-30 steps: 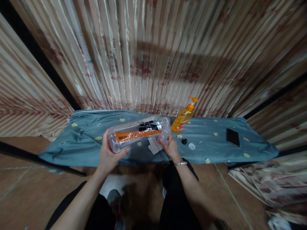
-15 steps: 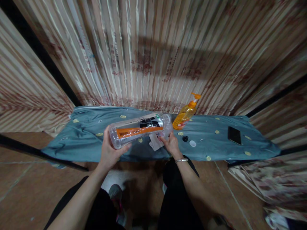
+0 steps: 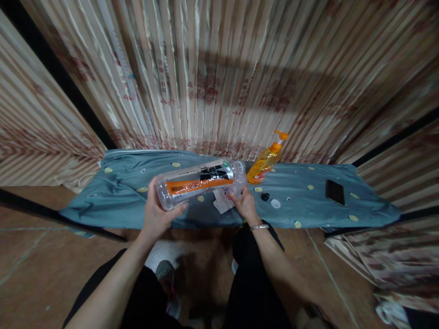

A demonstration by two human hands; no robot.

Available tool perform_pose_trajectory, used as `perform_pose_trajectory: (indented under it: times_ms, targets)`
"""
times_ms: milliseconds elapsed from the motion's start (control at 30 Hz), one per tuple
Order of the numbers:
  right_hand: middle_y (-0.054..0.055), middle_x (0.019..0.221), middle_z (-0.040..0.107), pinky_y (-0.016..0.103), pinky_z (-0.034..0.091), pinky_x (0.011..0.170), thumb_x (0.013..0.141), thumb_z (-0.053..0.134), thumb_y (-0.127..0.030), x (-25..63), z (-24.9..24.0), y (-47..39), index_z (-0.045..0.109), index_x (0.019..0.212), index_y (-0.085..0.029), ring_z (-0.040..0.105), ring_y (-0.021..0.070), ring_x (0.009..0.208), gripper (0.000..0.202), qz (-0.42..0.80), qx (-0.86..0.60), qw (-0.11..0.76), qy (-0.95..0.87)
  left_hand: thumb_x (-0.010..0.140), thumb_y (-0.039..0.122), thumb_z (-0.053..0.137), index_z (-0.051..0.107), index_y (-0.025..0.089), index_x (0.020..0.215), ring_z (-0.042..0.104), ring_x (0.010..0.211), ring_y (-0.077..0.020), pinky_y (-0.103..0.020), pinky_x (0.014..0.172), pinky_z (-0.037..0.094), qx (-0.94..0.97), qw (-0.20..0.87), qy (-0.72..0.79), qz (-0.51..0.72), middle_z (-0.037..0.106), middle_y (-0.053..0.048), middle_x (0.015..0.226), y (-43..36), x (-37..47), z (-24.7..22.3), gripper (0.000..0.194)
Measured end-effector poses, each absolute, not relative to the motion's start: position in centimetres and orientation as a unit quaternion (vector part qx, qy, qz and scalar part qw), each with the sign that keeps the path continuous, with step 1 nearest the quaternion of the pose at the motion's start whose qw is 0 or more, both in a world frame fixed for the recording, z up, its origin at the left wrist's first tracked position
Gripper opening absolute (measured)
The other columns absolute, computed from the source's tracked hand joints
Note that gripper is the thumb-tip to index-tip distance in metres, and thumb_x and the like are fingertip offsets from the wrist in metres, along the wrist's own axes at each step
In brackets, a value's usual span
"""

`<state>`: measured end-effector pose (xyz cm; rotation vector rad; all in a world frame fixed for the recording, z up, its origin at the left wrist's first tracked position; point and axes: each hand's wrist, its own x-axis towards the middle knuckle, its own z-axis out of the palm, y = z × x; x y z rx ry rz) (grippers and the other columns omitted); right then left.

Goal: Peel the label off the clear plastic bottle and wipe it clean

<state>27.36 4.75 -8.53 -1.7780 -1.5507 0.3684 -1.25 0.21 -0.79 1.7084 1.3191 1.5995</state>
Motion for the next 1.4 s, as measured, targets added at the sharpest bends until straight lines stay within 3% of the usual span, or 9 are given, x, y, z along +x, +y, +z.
perform_pose_trajectory:
  times_ms: [933, 1400]
  targets:
    - [0.012, 0.099, 0.07, 0.037, 0.051, 0.081, 0.074, 0.068, -0.043, 27.34, -8.09, 4.49, 0.052, 0.115, -0.013, 0.068, 0.0267, 0.09, 0.053, 0.154, -0.687, 0.374, -0.603, 0.057, 0.042, 0.086, 0.041, 0.018, 0.134, 0.054, 0.123, -0.032, -0.049, 0.107, 0.043, 0.605, 0.249, 0.466, 0.595, 0.053, -0.013, 0.13, 0.47, -0.96, -0.56, 0.092]
    - [0.014, 0.098, 0.07, 0.039, 0.052, 0.079, 0.074, 0.066, -0.048, 27.14, -7.78, 4.48, 0.052, 0.115, -0.012, 0.067, 0.0284, 0.09, 0.056, 0.153, -0.695, 0.365, -0.601, 0.062, 0.044, 0.084, 0.038, 0.019, 0.136, 0.059, 0.118, -0.0308, -0.048, 0.102, 0.048, 0.623, 0.226, 0.473, 0.58, 0.055, -0.014, 0.13, 0.35, -1.13, -0.62, 0.09]
